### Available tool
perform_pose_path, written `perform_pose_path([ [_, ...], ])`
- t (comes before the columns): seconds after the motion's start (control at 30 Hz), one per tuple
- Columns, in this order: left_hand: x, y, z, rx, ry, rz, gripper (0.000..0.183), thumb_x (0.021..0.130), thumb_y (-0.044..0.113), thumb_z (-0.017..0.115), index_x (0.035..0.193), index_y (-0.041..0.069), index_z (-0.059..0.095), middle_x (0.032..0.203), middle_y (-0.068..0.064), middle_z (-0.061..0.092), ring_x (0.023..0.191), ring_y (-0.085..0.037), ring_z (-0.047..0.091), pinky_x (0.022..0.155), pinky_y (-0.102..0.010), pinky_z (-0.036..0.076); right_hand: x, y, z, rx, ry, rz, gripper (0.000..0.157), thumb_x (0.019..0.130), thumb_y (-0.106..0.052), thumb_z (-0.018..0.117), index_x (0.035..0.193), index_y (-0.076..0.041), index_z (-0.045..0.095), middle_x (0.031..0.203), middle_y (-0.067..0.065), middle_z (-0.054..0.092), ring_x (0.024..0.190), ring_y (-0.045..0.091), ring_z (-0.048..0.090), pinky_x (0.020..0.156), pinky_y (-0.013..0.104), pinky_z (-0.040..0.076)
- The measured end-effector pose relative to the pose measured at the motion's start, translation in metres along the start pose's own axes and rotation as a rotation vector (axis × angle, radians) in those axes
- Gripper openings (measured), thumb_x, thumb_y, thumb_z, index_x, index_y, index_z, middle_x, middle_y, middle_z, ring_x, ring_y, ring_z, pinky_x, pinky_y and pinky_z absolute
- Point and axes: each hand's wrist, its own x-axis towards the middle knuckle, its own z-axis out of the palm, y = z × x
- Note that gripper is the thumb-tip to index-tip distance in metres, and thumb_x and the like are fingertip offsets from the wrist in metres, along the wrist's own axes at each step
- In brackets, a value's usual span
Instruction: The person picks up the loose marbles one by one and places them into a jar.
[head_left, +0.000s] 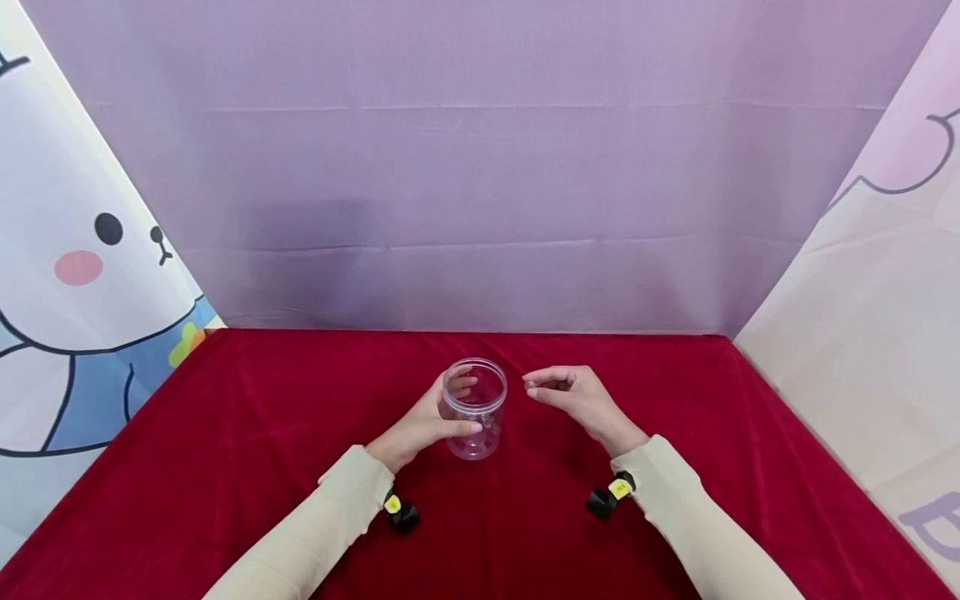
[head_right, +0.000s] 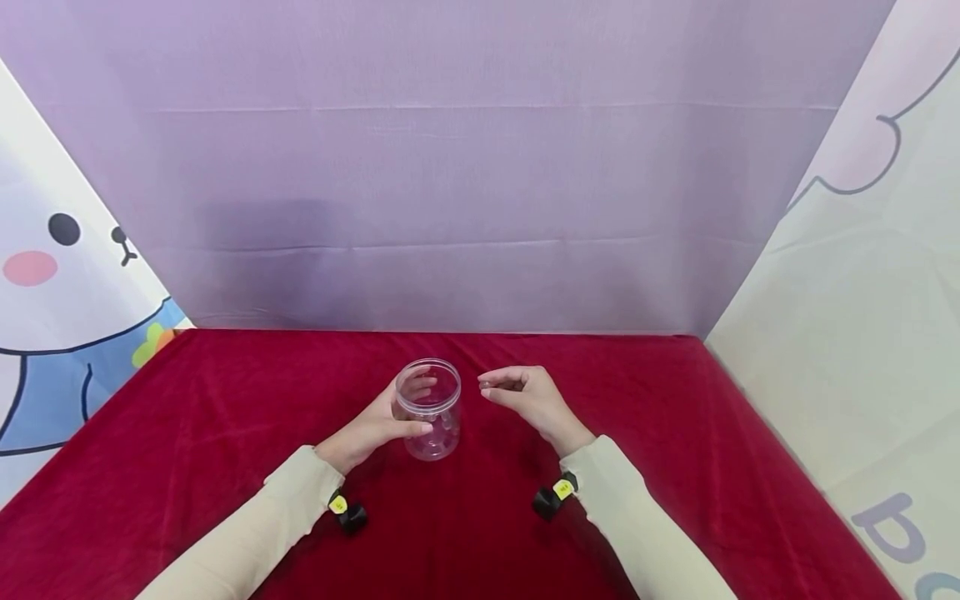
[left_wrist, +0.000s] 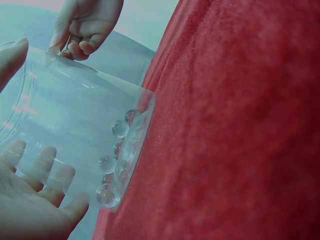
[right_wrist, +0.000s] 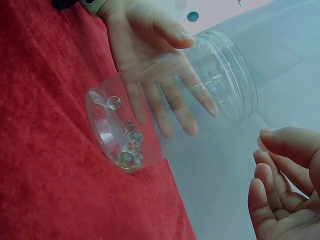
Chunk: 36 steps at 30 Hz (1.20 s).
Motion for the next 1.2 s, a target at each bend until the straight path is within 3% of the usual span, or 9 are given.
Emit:
perform_pose_path([
  [0.3,0.000,0.000,0.001,0.005,0.008,-0.008,0.083,0.079,0.006,0.072,0.143,0.028,0.025,0.148,-0.011,0.032,0.136,-0.028,0.028,0.107,-0.051,0.032,0.004,-0.007,0.004,-0.004,0.011,-0.035,0.029,0.085,-0.014,0.070,0.111,-0.001,0.068,0.109,0.021,0.066,0.085,0.016,0.062,0.080,0.037,0.053],
  [0.87,0.001,0.001,0.001,-0.012,-0.007,-0.001,0.085,0.079,0.008,0.074,0.144,0.027,0.023,0.149,-0.011,0.030,0.137,-0.029,0.028,0.108,-0.051,0.030,0.011,-0.022,0.010,0.014,0.032,-0.086,0.026,0.084,-0.013,0.070,0.108,-0.002,0.070,0.105,0.015,0.069,0.083,0.015,0.062,0.074,0.025,0.051],
  [1.03,0.001,0.000,0.001,-0.009,-0.013,0.007,0.088,0.076,0.016,0.078,0.144,0.028,0.023,0.149,-0.011,0.030,0.137,-0.028,0.028,0.108,-0.051,0.031,0.012,-0.029,0.014,0.045,0.021,-0.101,0.025,0.084,-0.009,0.069,0.108,0.002,0.068,0.106,0.020,0.067,0.082,0.012,0.062,0.073,0.024,0.050],
  [1.2,0.001,0.000,0.000,-0.018,-0.017,0.000,0.085,0.079,0.011,0.074,0.144,0.027,0.023,0.149,-0.010,0.031,0.136,-0.027,0.028,0.108,-0.051,0.030,0.014,-0.030,0.017,0.066,0.010,-0.111,0.028,0.084,-0.007,0.069,0.108,0.006,0.066,0.104,0.018,0.068,0.081,0.012,0.062,0.074,0.024,0.051],
])
